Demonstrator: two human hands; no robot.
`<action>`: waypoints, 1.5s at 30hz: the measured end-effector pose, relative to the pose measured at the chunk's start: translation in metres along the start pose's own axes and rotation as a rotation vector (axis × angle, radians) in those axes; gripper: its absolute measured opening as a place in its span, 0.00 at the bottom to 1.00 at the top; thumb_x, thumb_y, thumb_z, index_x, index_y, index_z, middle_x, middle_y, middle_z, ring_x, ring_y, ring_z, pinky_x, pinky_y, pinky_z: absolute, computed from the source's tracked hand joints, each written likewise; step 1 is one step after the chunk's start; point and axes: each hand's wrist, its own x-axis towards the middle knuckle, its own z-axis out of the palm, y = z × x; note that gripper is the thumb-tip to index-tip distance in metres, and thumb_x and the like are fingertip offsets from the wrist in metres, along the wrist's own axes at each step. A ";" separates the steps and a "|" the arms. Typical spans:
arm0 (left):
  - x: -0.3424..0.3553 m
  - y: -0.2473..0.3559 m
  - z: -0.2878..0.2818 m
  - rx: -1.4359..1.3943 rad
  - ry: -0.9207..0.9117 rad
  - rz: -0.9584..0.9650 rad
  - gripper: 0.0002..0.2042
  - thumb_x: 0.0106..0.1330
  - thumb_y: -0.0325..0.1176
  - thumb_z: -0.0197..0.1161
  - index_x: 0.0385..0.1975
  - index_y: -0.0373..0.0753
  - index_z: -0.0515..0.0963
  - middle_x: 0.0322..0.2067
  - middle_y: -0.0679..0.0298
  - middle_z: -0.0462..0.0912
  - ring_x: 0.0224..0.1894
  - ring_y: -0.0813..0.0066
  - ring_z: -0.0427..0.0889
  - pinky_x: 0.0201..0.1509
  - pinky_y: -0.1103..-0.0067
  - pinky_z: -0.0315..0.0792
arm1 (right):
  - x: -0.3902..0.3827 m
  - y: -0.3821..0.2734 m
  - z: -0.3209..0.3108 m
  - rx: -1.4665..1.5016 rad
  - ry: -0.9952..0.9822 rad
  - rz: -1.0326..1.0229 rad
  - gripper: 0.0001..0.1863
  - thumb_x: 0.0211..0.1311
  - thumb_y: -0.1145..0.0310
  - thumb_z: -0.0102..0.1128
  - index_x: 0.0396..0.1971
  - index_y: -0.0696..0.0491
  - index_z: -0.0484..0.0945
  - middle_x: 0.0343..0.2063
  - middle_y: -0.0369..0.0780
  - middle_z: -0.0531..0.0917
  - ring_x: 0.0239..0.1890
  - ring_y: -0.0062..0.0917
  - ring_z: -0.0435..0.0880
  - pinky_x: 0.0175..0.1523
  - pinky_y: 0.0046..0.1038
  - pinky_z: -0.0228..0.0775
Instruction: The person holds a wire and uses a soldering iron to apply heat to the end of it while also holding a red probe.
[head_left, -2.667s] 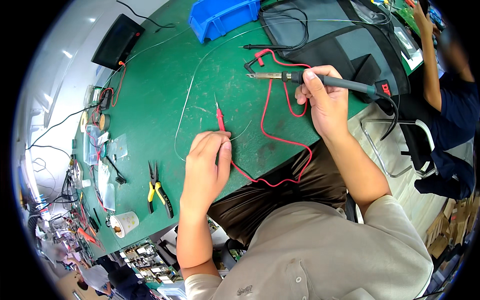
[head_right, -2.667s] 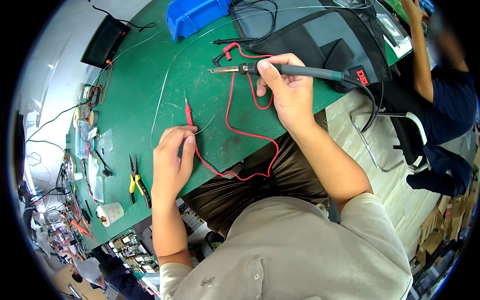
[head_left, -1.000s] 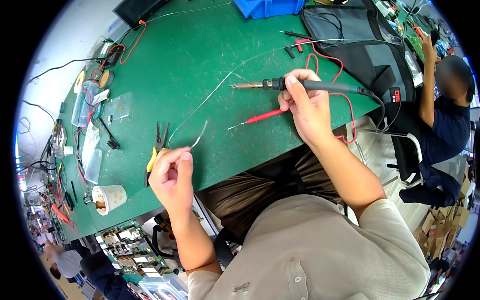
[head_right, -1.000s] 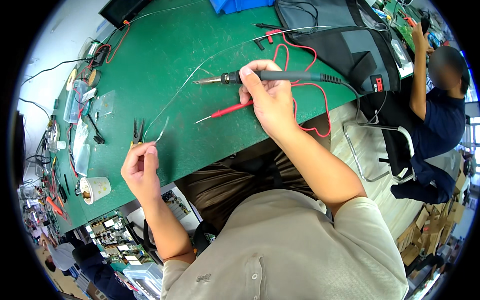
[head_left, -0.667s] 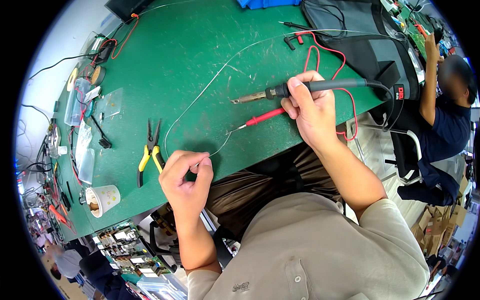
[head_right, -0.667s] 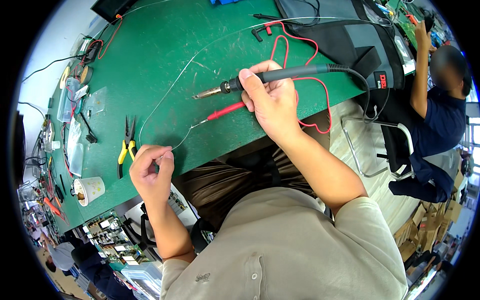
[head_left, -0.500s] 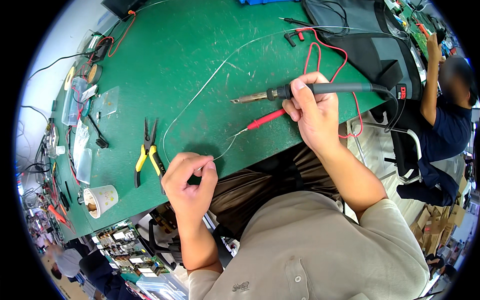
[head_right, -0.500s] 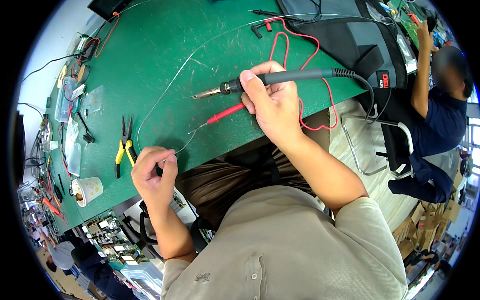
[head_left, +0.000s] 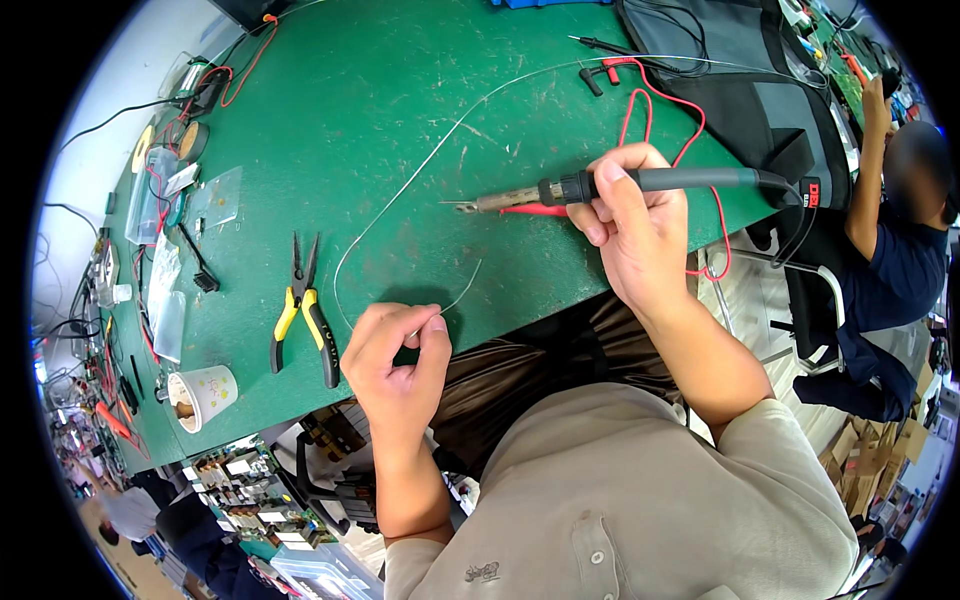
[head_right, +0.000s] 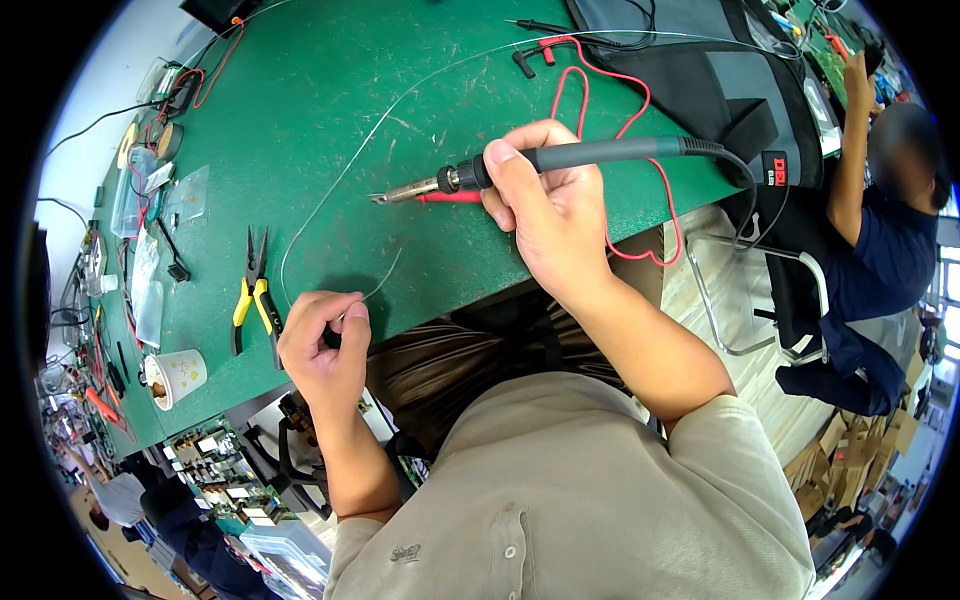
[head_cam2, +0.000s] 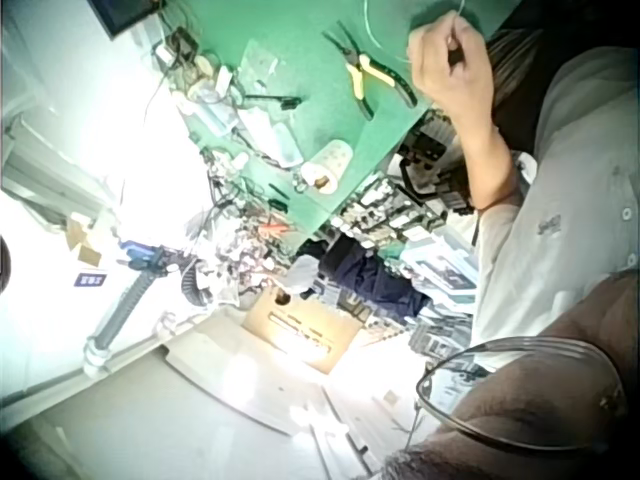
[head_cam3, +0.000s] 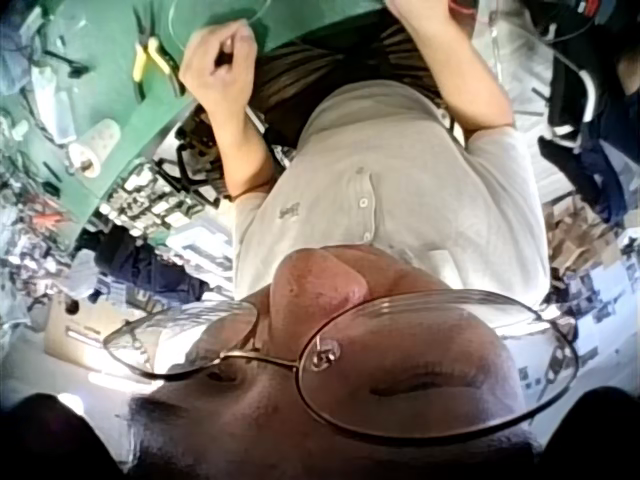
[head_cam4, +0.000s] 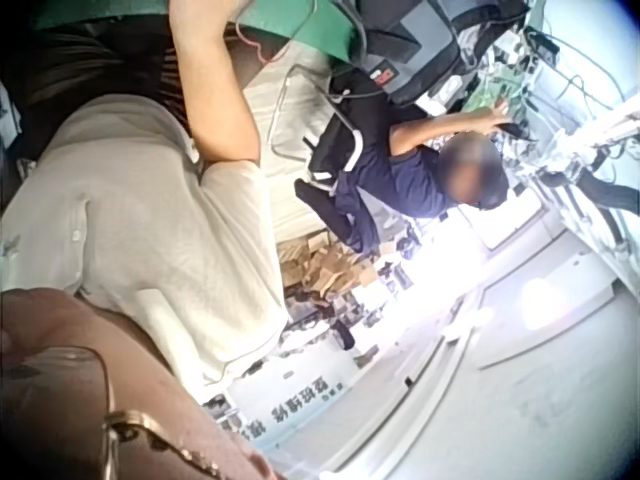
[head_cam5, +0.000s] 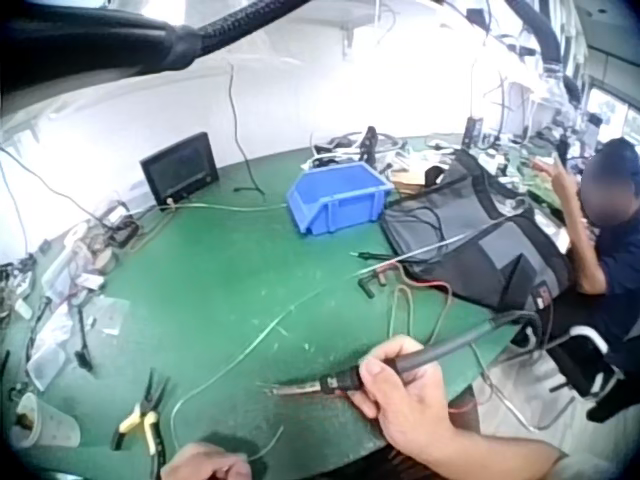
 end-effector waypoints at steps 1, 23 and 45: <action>0.000 0.000 0.001 -0.006 -0.003 -0.003 0.05 0.53 0.17 0.63 0.29 0.32 0.81 0.25 0.64 0.78 0.24 0.82 0.69 0.29 0.85 0.63 | 0.002 -0.002 0.001 0.047 0.025 -0.027 0.06 0.70 0.69 0.54 0.33 0.56 0.71 0.20 0.33 0.69 0.20 0.16 0.65 0.27 0.21 0.60; 0.007 -0.006 -0.011 0.023 0.040 0.002 0.07 0.52 0.17 0.66 0.30 0.34 0.82 0.23 0.65 0.76 0.23 0.81 0.70 0.27 0.84 0.64 | -0.001 0.018 0.016 0.044 0.058 -0.027 0.07 0.72 0.67 0.51 0.37 0.54 0.69 0.23 0.32 0.67 0.22 0.16 0.63 0.29 0.22 0.58; 0.017 -0.003 0.010 0.154 0.004 0.055 0.04 0.57 0.20 0.66 0.31 0.33 0.82 0.22 0.64 0.74 0.24 0.79 0.70 0.30 0.83 0.65 | 0.005 0.014 0.016 0.106 0.100 0.042 0.06 0.72 0.66 0.51 0.36 0.52 0.67 0.21 0.31 0.65 0.17 0.13 0.58 0.25 0.22 0.53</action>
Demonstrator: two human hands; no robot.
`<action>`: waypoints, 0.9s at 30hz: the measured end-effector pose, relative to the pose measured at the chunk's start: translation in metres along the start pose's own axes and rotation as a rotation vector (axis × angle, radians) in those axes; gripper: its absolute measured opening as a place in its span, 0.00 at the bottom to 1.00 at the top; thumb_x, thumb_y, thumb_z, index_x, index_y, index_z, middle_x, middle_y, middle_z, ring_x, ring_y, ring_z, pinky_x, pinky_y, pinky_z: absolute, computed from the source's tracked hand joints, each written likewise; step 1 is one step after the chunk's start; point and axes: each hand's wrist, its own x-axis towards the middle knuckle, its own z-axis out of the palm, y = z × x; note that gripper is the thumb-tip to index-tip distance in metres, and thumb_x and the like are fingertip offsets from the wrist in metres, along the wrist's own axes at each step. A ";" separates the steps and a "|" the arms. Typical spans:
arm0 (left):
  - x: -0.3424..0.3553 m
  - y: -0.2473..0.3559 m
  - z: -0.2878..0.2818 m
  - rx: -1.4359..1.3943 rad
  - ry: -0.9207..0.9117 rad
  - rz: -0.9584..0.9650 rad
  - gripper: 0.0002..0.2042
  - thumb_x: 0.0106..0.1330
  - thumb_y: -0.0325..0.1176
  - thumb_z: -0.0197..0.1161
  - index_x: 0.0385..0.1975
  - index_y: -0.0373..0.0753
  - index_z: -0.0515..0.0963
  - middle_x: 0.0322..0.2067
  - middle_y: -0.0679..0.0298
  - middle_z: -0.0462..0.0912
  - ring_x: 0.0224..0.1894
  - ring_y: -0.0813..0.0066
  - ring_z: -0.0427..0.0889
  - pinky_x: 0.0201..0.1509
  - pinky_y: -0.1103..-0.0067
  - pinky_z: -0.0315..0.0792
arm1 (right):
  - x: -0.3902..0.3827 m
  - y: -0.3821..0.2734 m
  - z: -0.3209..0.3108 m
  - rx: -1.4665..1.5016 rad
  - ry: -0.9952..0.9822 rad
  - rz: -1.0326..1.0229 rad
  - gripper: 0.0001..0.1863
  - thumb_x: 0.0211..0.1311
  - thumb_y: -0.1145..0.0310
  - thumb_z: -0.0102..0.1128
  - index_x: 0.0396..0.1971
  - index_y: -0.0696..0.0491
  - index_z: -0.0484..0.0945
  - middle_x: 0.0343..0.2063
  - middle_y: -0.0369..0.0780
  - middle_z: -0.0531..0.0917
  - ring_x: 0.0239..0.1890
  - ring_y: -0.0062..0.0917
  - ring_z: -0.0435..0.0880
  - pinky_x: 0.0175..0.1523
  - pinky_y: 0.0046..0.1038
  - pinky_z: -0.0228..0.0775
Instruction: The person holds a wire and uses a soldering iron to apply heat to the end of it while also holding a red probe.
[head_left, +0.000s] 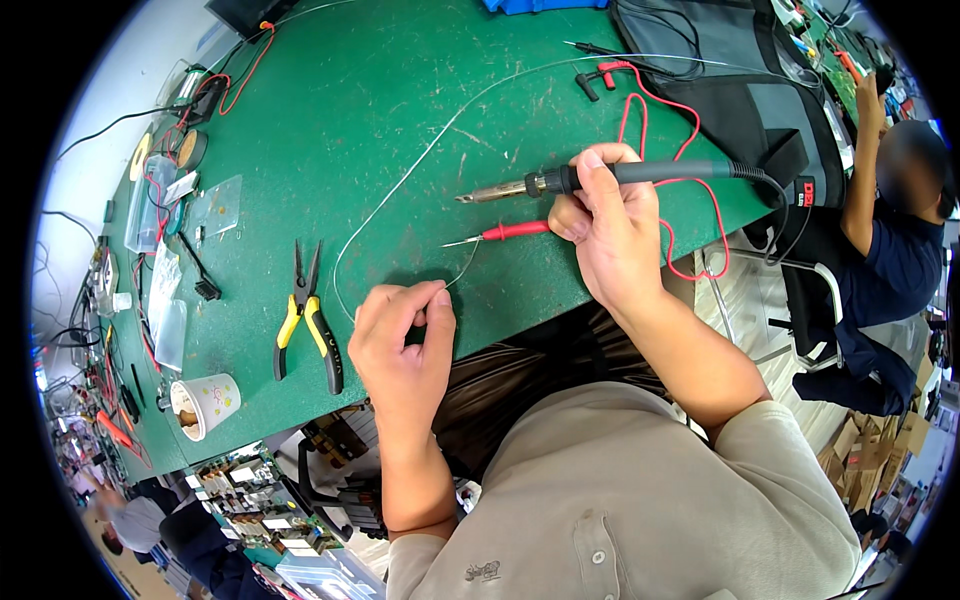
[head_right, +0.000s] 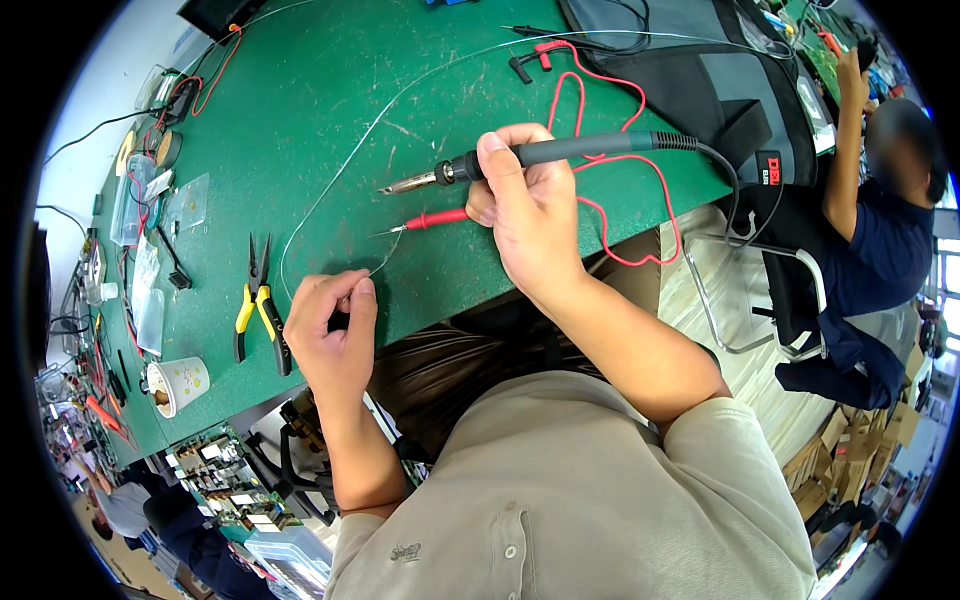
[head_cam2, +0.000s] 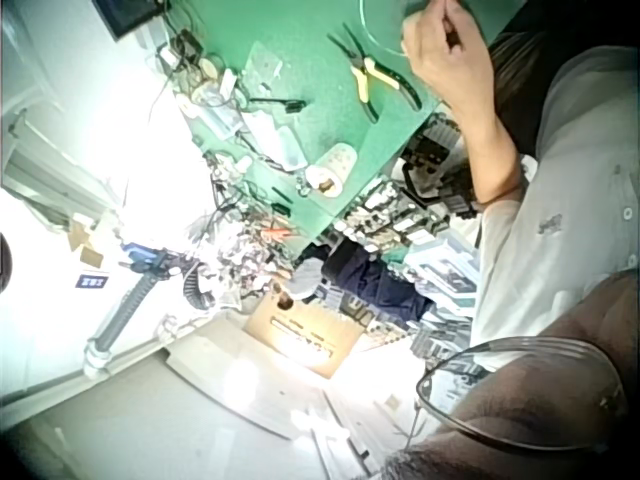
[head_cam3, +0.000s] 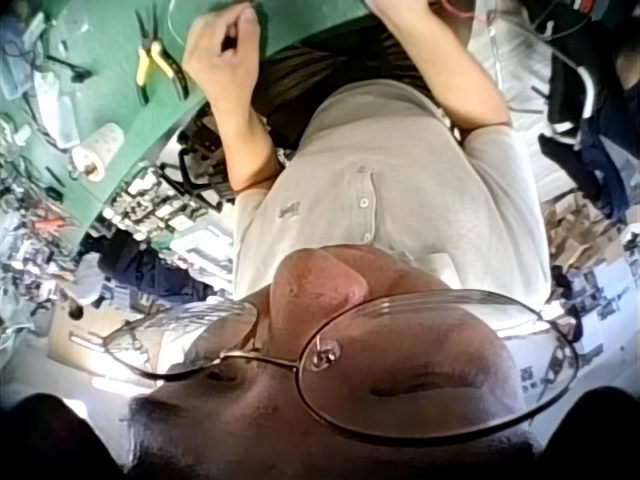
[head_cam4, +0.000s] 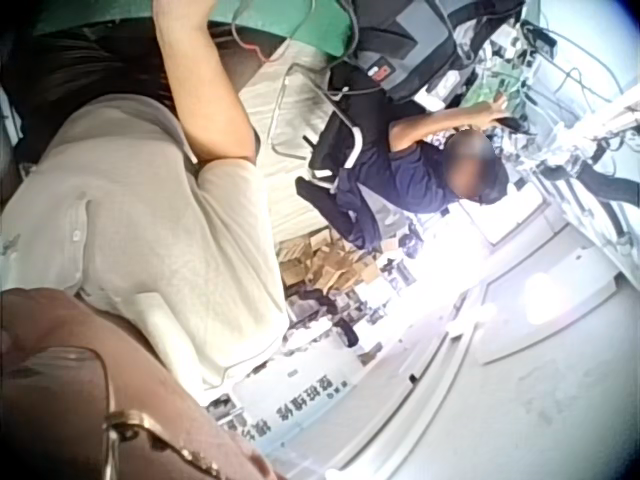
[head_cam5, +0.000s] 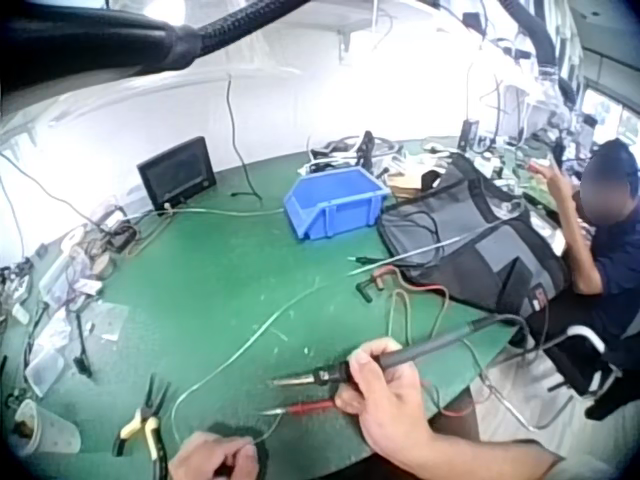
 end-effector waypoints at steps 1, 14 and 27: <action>0.000 -0.001 0.000 -0.001 0.002 0.002 0.04 0.56 0.20 0.65 0.30 0.33 0.82 0.22 0.65 0.74 0.24 0.79 0.70 0.29 0.83 0.65 | 0.000 0.000 0.000 0.003 0.000 0.000 0.07 0.72 0.66 0.51 0.36 0.52 0.67 0.21 0.31 0.64 0.17 0.14 0.58 0.25 0.22 0.53; 0.004 -0.001 -0.003 -0.092 0.000 -0.077 0.04 0.55 0.18 0.64 0.29 0.32 0.81 0.22 0.67 0.72 0.24 0.82 0.66 0.28 0.84 0.61 | -0.003 0.000 -0.002 0.000 -0.004 -0.005 0.08 0.72 0.64 0.51 0.37 0.53 0.68 0.20 0.31 0.61 0.18 0.14 0.58 0.26 0.23 0.53; 0.021 -0.007 -0.013 -0.038 -0.207 0.070 0.04 0.51 0.20 0.61 0.27 0.33 0.77 0.45 0.55 0.83 0.45 0.61 0.75 0.55 0.70 0.67 | -0.002 0.000 -0.002 0.024 0.008 0.009 0.08 0.72 0.64 0.51 0.37 0.52 0.68 0.22 0.32 0.64 0.18 0.15 0.60 0.26 0.23 0.55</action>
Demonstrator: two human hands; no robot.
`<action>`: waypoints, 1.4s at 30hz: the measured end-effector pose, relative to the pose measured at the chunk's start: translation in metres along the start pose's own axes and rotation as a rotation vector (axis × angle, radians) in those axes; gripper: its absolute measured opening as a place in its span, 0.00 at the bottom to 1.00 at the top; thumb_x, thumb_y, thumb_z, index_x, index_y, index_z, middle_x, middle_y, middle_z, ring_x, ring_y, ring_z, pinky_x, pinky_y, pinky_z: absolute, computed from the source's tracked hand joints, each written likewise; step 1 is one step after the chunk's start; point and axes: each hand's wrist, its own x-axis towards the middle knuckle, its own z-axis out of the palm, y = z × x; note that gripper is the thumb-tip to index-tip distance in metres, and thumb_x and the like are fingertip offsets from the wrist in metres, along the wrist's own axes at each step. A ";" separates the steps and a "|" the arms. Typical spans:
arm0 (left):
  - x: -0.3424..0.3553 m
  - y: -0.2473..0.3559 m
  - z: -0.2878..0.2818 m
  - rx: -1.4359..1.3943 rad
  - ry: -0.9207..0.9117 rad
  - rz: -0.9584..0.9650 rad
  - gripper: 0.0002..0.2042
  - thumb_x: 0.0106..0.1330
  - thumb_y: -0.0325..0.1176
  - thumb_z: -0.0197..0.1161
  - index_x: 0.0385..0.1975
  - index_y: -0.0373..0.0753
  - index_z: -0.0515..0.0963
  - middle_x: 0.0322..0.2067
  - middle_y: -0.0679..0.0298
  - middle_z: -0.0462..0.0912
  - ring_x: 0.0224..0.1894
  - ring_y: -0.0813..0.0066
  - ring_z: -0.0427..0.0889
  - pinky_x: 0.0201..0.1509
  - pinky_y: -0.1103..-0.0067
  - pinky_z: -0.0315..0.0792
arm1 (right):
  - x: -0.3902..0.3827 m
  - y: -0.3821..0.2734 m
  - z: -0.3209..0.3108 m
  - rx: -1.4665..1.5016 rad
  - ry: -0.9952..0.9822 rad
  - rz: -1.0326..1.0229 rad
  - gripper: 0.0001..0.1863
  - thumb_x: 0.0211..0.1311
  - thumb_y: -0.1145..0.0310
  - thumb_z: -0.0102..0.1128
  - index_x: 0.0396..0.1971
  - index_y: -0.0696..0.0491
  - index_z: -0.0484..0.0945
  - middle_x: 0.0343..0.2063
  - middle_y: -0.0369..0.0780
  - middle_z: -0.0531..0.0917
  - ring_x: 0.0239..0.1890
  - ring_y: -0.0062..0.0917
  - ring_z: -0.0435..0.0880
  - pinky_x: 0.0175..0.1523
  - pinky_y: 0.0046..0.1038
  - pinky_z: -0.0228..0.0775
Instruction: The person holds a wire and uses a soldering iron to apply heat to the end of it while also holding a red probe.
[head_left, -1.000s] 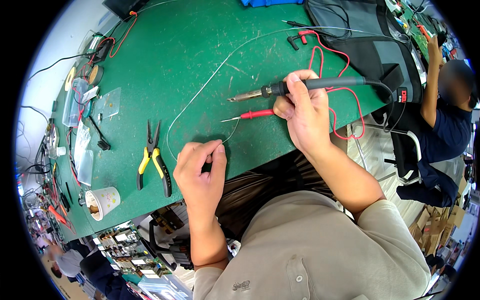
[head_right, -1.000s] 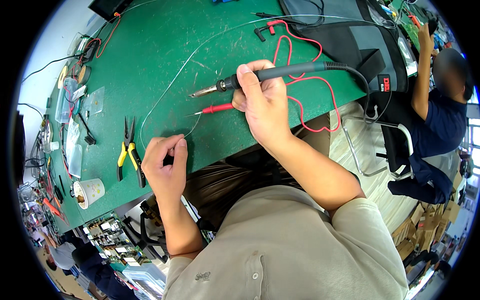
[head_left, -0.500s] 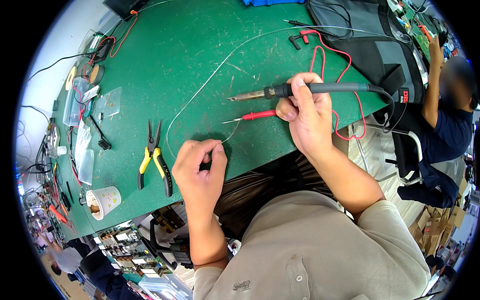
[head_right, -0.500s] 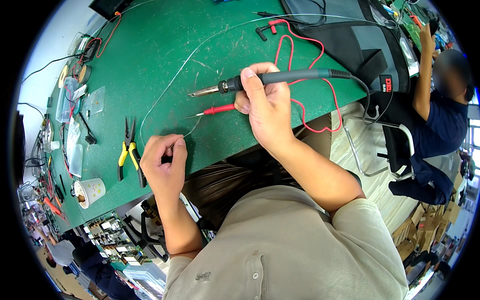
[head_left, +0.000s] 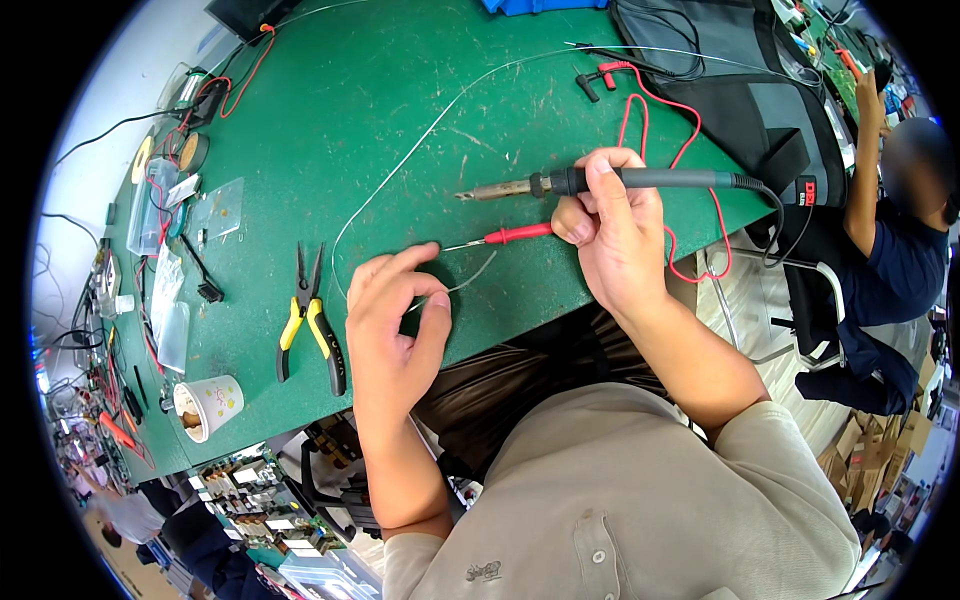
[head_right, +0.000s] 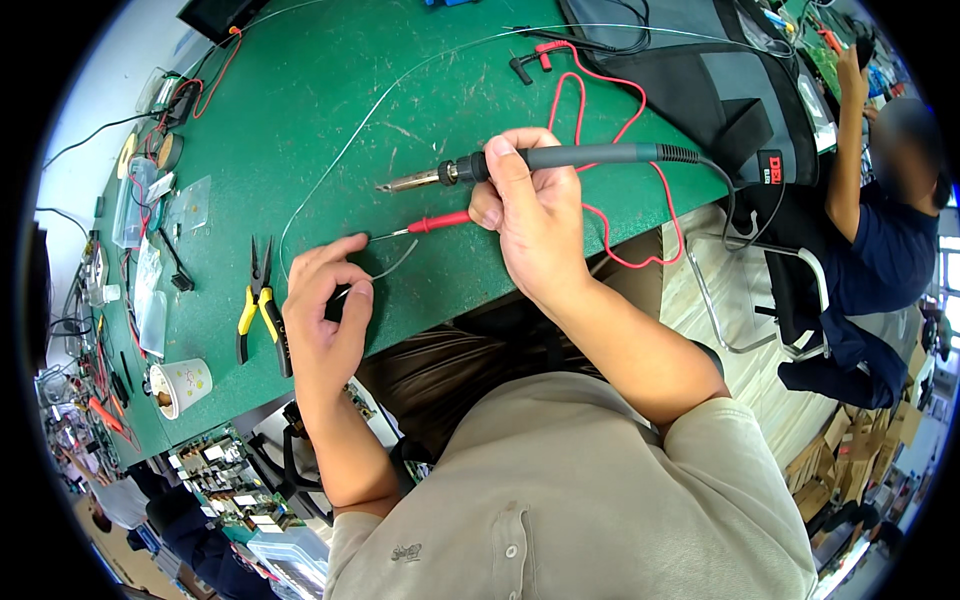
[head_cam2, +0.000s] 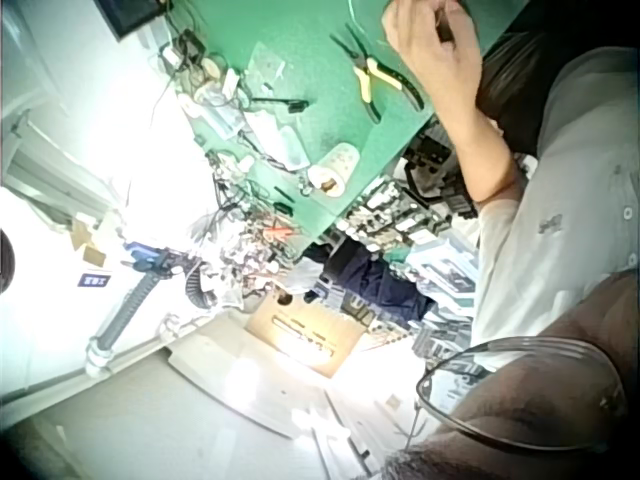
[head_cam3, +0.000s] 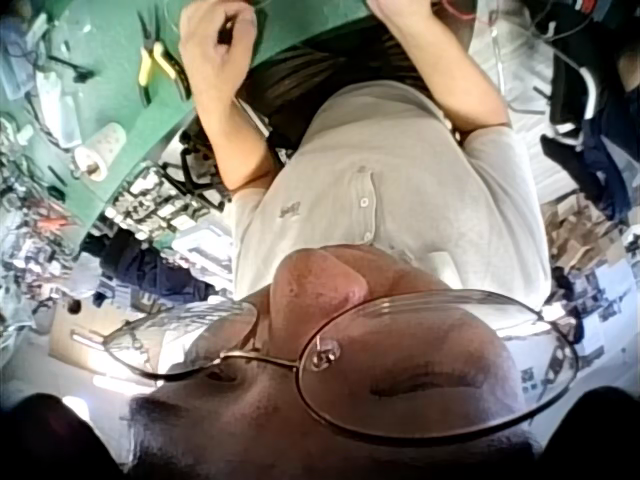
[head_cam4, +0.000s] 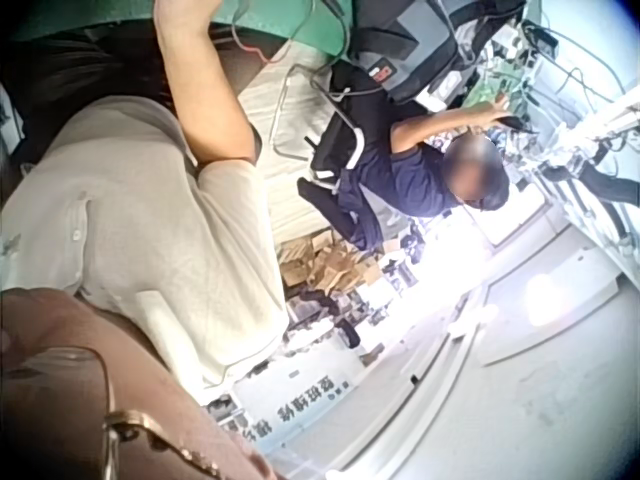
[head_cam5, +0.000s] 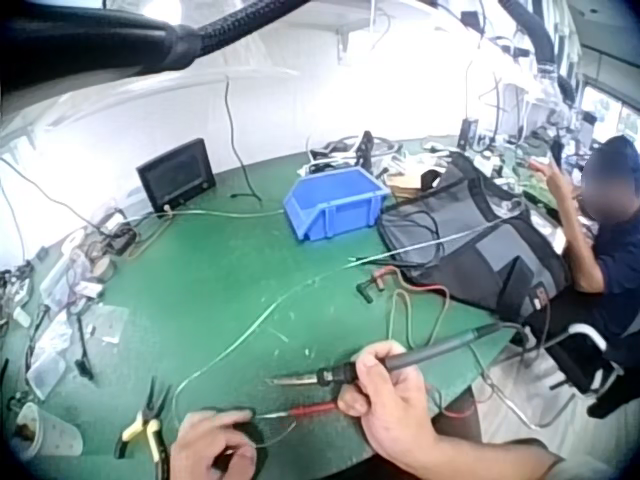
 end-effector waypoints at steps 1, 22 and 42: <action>0.000 0.000 -0.001 0.014 -0.025 0.015 0.04 0.51 0.20 0.61 0.26 0.33 0.77 0.45 0.56 0.83 0.46 0.61 0.75 0.55 0.70 0.67 | 0.000 0.000 0.000 0.001 0.000 0.000 0.08 0.72 0.63 0.51 0.37 0.52 0.68 0.22 0.32 0.65 0.18 0.15 0.60 0.26 0.23 0.55; -0.006 0.000 -0.003 0.059 -0.073 0.157 0.06 0.44 0.22 0.64 0.24 0.39 0.79 0.35 0.66 0.83 0.40 0.63 0.76 0.46 0.71 0.65 | 0.003 -0.017 -0.003 -0.085 -0.114 -0.012 0.10 0.71 0.64 0.54 0.40 0.56 0.71 0.21 0.32 0.66 0.19 0.16 0.65 0.26 0.22 0.57; -0.008 0.001 -0.002 0.077 -0.042 0.156 0.06 0.45 0.22 0.64 0.24 0.38 0.78 0.35 0.65 0.84 0.40 0.62 0.76 0.47 0.71 0.66 | -0.010 -0.028 -0.019 -0.269 -0.239 0.027 0.13 0.63 0.77 0.62 0.44 0.60 0.70 0.33 0.37 0.80 0.33 0.13 0.77 0.37 0.15 0.70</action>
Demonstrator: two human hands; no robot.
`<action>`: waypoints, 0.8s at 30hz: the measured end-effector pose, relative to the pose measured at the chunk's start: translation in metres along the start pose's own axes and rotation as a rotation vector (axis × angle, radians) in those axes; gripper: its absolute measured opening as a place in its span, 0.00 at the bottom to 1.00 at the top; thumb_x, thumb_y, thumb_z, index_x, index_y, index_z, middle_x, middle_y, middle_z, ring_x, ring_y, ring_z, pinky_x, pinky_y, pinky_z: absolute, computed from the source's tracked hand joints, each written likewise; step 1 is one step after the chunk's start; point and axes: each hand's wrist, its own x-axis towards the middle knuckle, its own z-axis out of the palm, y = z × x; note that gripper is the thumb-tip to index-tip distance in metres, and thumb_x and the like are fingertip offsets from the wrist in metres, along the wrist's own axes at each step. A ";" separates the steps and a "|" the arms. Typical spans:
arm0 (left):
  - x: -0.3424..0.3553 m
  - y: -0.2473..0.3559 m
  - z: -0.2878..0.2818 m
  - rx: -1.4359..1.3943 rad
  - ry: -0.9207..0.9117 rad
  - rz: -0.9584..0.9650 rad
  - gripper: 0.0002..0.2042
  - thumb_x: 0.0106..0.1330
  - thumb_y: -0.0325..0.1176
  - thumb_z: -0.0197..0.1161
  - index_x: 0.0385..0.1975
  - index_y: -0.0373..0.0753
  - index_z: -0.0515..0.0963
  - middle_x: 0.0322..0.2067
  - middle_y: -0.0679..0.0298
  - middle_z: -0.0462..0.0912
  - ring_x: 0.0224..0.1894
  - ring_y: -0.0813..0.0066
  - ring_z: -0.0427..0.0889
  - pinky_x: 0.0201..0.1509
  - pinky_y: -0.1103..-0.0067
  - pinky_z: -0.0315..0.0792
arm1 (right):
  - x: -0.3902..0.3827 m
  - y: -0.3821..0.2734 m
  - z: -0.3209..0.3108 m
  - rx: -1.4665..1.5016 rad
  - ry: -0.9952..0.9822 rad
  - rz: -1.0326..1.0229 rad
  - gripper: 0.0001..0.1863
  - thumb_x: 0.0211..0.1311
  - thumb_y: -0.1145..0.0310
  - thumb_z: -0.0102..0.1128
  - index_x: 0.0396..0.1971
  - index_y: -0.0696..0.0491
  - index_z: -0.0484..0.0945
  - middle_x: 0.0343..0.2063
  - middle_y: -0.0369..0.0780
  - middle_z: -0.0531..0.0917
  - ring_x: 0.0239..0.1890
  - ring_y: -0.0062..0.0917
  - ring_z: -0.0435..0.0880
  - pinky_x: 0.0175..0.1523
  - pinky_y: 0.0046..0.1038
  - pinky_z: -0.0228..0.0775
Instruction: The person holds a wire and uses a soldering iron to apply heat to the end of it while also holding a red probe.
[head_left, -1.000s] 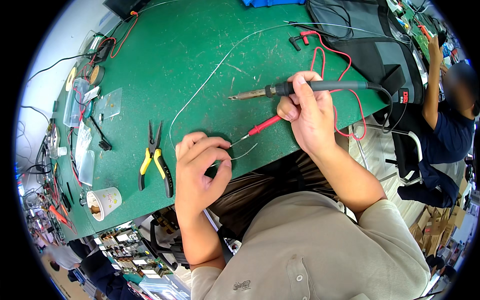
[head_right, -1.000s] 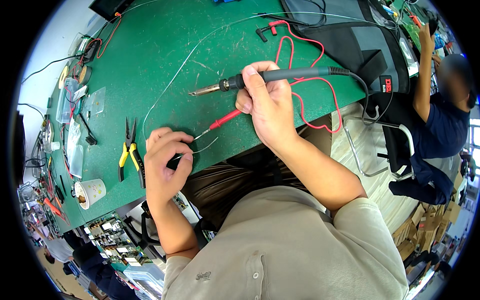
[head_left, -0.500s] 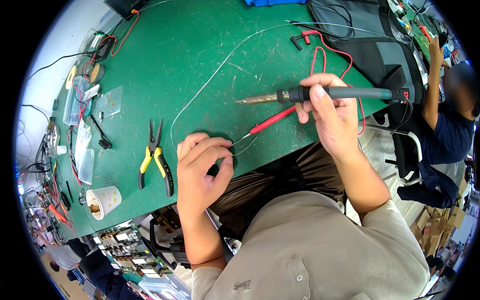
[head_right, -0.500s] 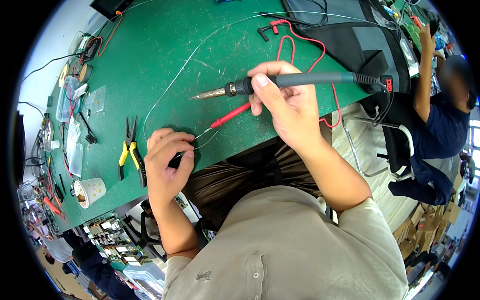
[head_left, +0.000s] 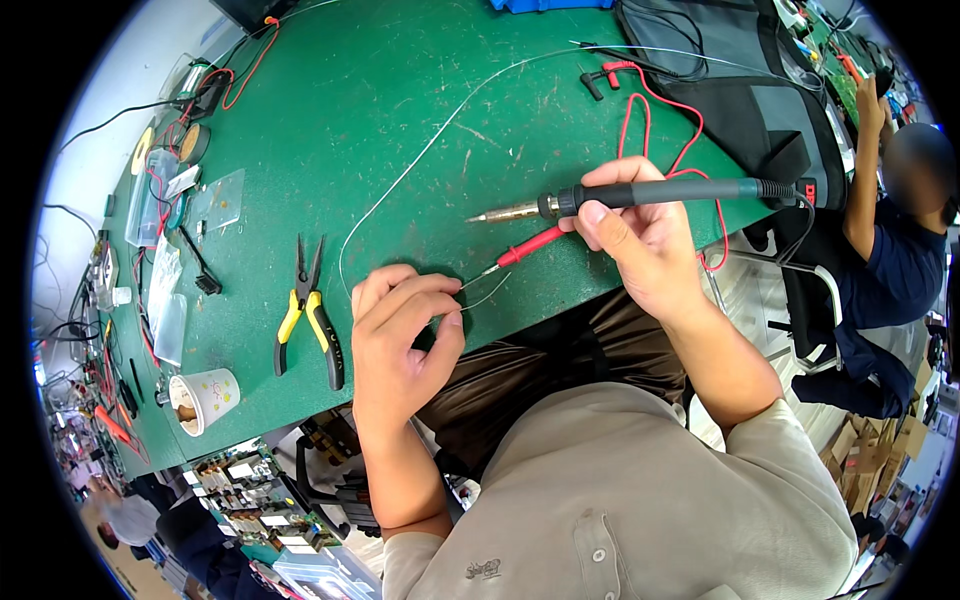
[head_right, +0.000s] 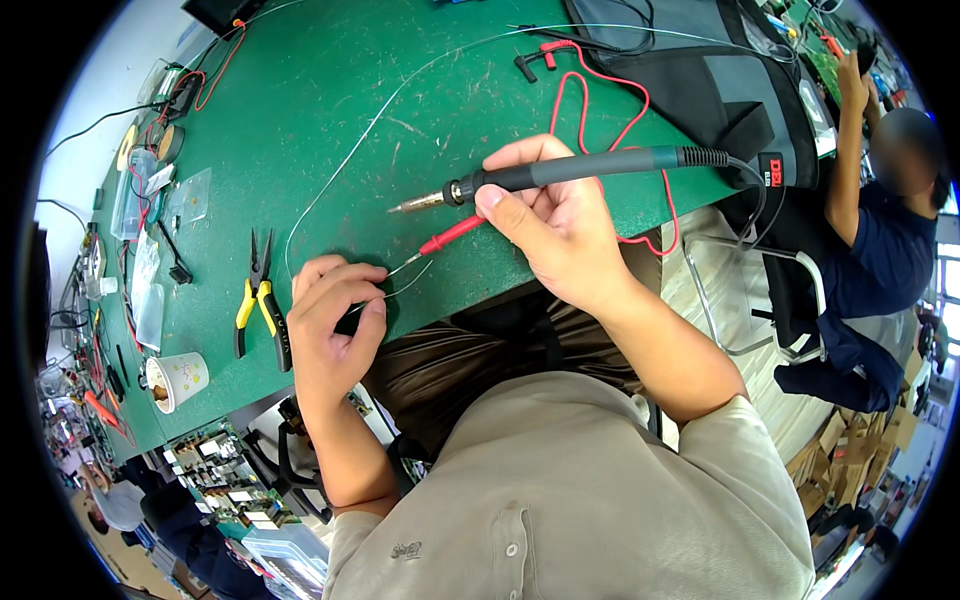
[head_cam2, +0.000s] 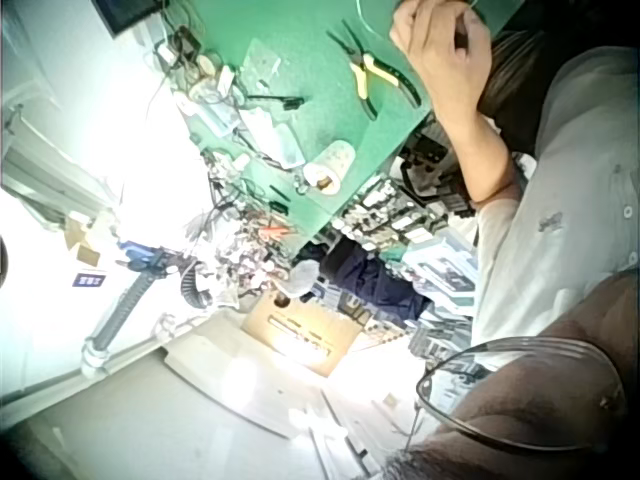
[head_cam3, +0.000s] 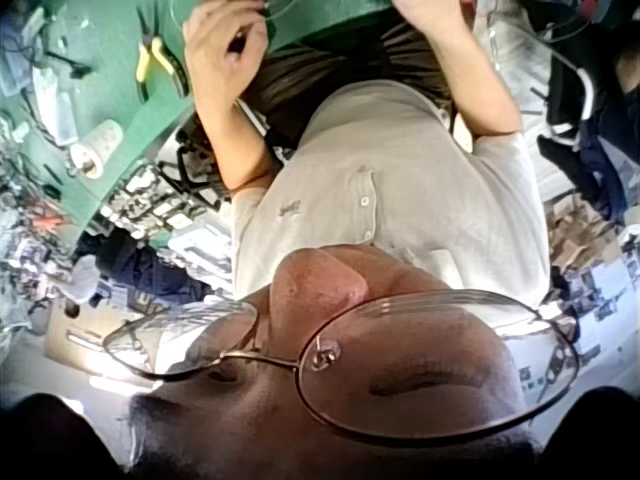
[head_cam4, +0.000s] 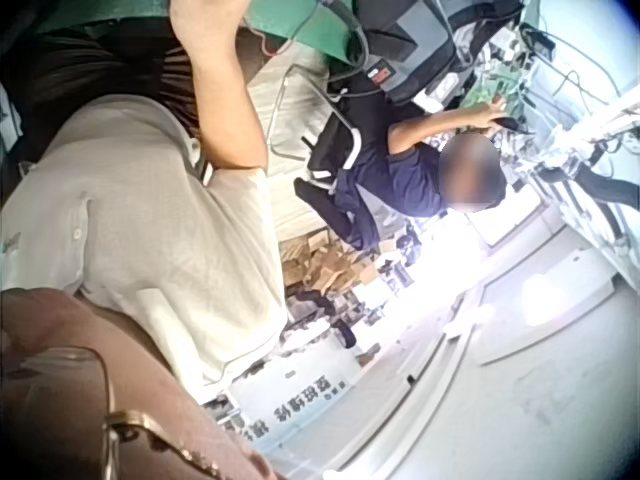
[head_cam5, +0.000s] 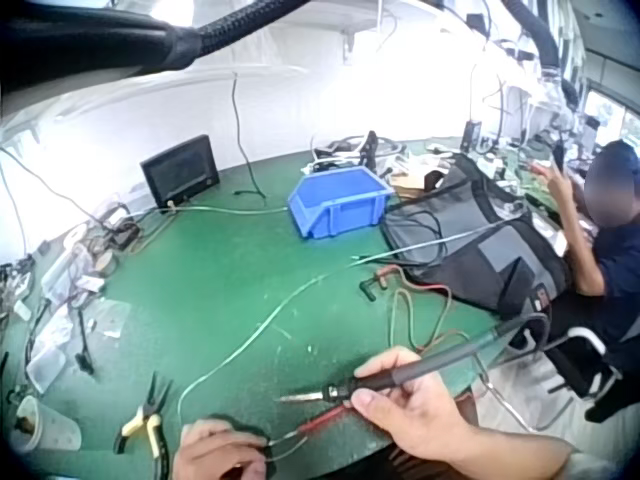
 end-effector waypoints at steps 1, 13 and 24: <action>-0.001 0.000 0.000 -0.004 0.003 -0.004 0.06 0.45 0.22 0.64 0.23 0.38 0.78 0.34 0.65 0.85 0.40 0.62 0.77 0.47 0.71 0.66 | -0.001 0.001 -0.001 0.007 -0.008 0.001 0.12 0.63 0.77 0.61 0.44 0.60 0.70 0.33 0.36 0.79 0.33 0.12 0.76 0.37 0.15 0.69; -0.009 -0.002 0.002 -0.072 0.067 -0.097 0.06 0.45 0.20 0.61 0.23 0.37 0.76 0.34 0.63 0.85 0.41 0.62 0.79 0.50 0.71 0.68 | -0.007 0.003 -0.002 0.013 0.029 0.026 0.08 0.64 0.78 0.58 0.41 0.59 0.70 0.29 0.34 0.76 0.30 0.11 0.72 0.34 0.15 0.66; 0.001 -0.005 -0.003 -0.076 0.022 -0.077 0.05 0.47 0.19 0.60 0.25 0.34 0.76 0.31 0.60 0.83 0.39 0.59 0.79 0.46 0.71 0.72 | -0.006 0.004 -0.002 -0.014 0.053 0.027 0.07 0.62 0.79 0.58 0.37 0.57 0.70 0.25 0.31 0.74 0.24 0.07 0.68 0.26 0.14 0.57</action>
